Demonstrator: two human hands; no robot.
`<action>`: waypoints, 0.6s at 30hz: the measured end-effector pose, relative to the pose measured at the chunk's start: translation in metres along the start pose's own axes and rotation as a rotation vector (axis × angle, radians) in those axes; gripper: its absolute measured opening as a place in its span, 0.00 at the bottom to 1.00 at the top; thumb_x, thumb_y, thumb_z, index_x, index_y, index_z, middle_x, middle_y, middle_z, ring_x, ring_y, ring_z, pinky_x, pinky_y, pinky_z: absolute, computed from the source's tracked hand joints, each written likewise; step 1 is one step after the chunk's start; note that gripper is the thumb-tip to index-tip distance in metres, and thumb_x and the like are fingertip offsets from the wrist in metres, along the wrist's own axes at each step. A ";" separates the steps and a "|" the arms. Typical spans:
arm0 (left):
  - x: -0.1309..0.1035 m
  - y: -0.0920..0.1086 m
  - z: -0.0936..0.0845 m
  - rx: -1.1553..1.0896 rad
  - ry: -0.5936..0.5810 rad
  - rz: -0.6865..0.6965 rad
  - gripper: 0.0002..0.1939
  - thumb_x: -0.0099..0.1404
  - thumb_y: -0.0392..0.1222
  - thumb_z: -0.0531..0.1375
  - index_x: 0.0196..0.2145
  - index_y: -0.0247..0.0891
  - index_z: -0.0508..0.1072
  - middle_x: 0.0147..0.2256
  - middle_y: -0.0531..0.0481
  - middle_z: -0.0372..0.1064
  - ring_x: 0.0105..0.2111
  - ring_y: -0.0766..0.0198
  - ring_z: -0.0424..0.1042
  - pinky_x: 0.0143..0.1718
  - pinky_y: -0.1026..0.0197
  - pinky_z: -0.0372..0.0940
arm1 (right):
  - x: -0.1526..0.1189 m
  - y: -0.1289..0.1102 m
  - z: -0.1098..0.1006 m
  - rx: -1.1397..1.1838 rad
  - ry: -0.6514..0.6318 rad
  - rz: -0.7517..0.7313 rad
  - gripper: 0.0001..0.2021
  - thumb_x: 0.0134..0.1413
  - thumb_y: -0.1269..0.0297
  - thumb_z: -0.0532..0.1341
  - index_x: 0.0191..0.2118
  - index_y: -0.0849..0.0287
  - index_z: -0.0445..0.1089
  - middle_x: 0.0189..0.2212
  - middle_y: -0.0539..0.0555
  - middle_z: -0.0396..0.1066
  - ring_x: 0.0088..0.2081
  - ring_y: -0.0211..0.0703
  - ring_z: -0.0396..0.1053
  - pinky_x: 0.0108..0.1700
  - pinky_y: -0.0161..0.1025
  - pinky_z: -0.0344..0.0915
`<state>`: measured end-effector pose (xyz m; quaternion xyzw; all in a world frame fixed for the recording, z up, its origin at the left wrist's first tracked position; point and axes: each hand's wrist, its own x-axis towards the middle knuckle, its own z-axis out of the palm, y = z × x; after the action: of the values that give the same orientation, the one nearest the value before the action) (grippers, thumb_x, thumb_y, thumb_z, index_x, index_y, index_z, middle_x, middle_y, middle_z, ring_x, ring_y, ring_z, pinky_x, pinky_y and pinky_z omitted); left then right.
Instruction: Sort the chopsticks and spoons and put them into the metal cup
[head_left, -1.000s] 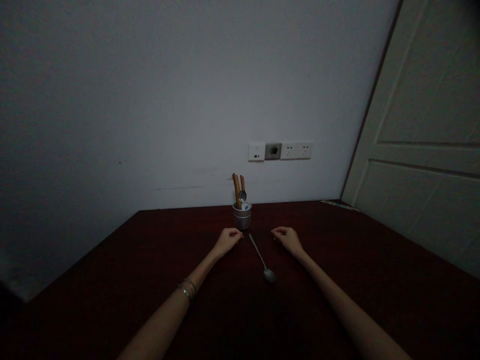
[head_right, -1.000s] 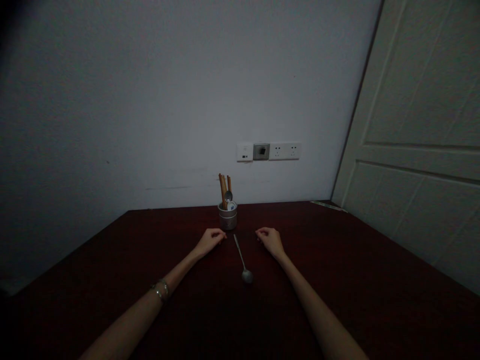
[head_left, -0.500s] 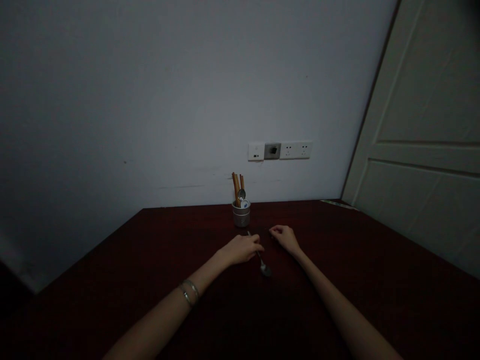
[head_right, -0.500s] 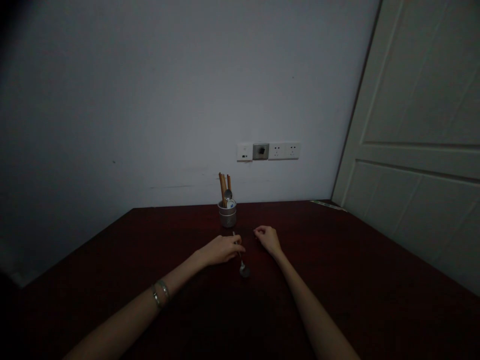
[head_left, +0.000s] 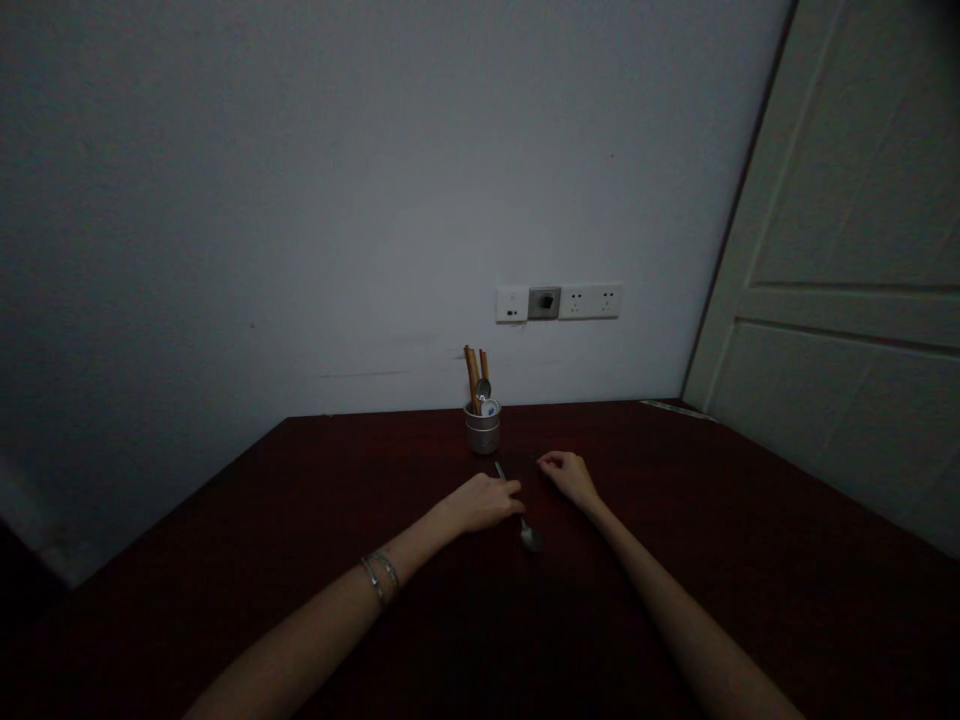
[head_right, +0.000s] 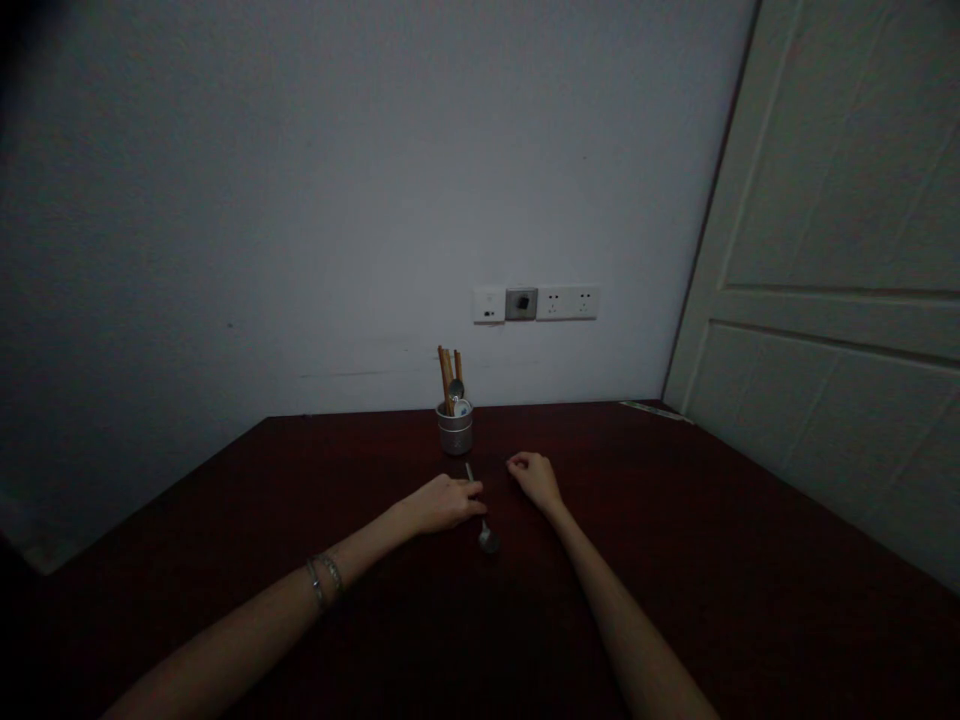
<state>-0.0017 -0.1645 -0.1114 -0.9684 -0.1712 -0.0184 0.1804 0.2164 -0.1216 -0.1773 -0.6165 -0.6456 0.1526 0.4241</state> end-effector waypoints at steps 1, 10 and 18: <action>0.000 0.000 0.000 0.005 0.007 0.006 0.09 0.63 0.37 0.52 0.39 0.42 0.70 0.37 0.48 0.65 0.33 0.66 0.70 0.25 0.68 0.60 | 0.000 -0.001 0.000 -0.005 0.000 -0.007 0.14 0.44 0.60 0.54 0.28 0.62 0.74 0.20 0.53 0.70 0.24 0.40 0.66 0.27 0.33 0.57; -0.002 -0.003 0.003 0.042 0.054 0.042 0.07 0.63 0.36 0.53 0.36 0.40 0.70 0.35 0.49 0.65 0.32 0.67 0.69 0.23 0.68 0.57 | -0.002 -0.004 -0.002 -0.015 -0.010 -0.010 0.14 0.44 0.61 0.54 0.29 0.63 0.74 0.22 0.54 0.71 0.26 0.41 0.67 0.28 0.33 0.57; 0.001 -0.013 -0.017 -0.193 0.231 -0.036 0.12 0.66 0.38 0.48 0.42 0.38 0.69 0.42 0.48 0.68 0.37 0.67 0.70 0.32 0.67 0.62 | -0.001 -0.002 0.000 -0.003 -0.007 -0.005 0.14 0.44 0.60 0.54 0.29 0.63 0.74 0.21 0.53 0.70 0.25 0.40 0.66 0.28 0.33 0.57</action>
<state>-0.0047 -0.1583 -0.0911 -0.9694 -0.1641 -0.1494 0.1045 0.2151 -0.1230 -0.1757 -0.6150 -0.6487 0.1526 0.4215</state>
